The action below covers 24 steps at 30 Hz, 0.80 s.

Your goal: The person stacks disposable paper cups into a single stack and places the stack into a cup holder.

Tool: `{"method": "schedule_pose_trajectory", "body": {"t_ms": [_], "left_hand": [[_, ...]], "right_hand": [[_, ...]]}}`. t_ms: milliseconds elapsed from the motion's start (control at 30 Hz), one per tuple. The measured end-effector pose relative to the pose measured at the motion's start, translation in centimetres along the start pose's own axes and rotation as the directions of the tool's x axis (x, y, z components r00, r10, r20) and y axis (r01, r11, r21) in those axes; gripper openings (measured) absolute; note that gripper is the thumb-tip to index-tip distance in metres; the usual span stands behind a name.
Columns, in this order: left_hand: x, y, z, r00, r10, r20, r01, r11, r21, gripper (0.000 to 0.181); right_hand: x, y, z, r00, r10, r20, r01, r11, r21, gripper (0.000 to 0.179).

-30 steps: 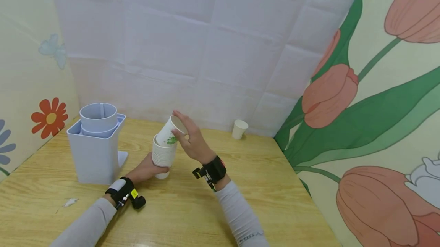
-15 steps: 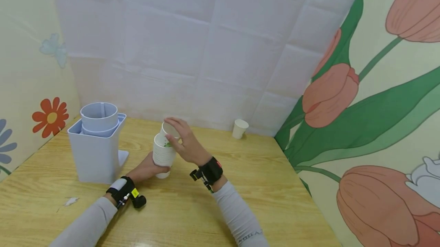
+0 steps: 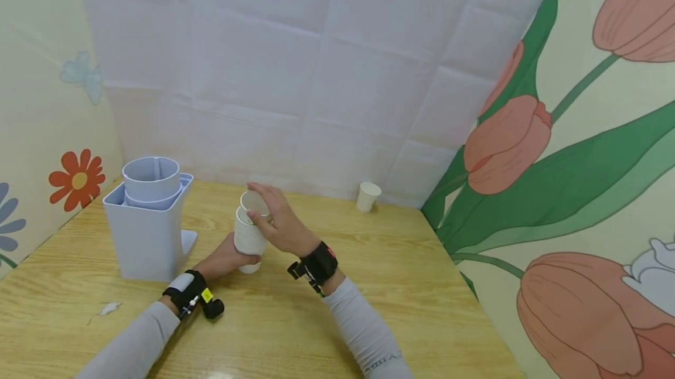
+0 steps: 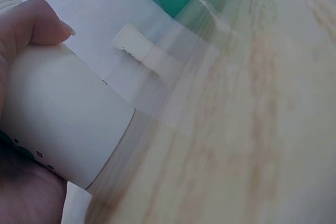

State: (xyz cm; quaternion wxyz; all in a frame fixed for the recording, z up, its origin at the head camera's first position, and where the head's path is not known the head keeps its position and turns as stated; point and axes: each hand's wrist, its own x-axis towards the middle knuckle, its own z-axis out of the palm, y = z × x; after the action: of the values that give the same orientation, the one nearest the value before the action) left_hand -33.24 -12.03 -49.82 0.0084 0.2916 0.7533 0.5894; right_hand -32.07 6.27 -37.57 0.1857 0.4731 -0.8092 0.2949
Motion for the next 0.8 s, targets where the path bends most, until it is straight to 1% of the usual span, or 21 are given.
{"method": "schedule_pose_trajectory", "body": {"t_ms": [133, 200, 267, 367, 433, 467, 667, 800], "left_hand": [[0.12, 0.16, -0.04, 1.000, -0.007, 0.003, 0.007, 1.000, 0.011, 0.062], [0.18, 0.24, -0.02, 1.000, -0.009, -0.001, 0.009, 1.000, 0.012, 0.061], [0.20, 0.30, -0.02, 1.000, -0.005, -0.004, 0.005, 1.000, 0.013, 0.060], [0.26, 0.38, -0.07, 1.000, 0.006, -0.007, -0.006, 1.000, 0.018, 0.060], [0.30, 0.42, -0.13, 1.000, 0.015, -0.005, -0.015, 1.000, 0.023, 0.062], [0.32, 0.44, -0.15, 1.000, 0.016, -0.006, -0.016, 1.000, 0.025, 0.063], [0.19, 0.40, -0.06, 1.000, 0.008, -0.016, -0.008, 1.000, 0.013, 0.064], [-0.09, 0.24, 0.04, 1.000, 0.001, -0.024, -0.001, 1.000, 0.010, 0.061]], "right_hand": [[0.05, -0.18, 0.09, 1.000, 0.010, -0.005, -0.010, 1.000, 0.002, 0.055], [0.06, -0.19, 0.18, 1.000, 0.025, 0.012, -0.025, 1.000, 0.002, 0.055], [0.05, -0.12, 0.35, 0.997, 0.050, 0.064, -0.049, 0.999, -0.017, 0.056], [0.07, -0.11, 0.59, 0.984, 0.096, 0.149, -0.089, 0.995, -0.048, 0.058], [0.08, -0.16, 0.68, 0.976, 0.117, 0.183, -0.107, 0.992, -0.062, 0.059], [0.10, -0.19, 0.69, 0.975, 0.123, 0.187, -0.114, 0.992, -0.061, 0.060], [0.07, -0.25, 0.75, 0.972, 0.135, 0.192, -0.136, 0.991, -0.009, 0.064], [-0.01, -0.23, 0.79, 0.968, 0.150, 0.202, -0.169, 0.982, 0.080, 0.067]]}}
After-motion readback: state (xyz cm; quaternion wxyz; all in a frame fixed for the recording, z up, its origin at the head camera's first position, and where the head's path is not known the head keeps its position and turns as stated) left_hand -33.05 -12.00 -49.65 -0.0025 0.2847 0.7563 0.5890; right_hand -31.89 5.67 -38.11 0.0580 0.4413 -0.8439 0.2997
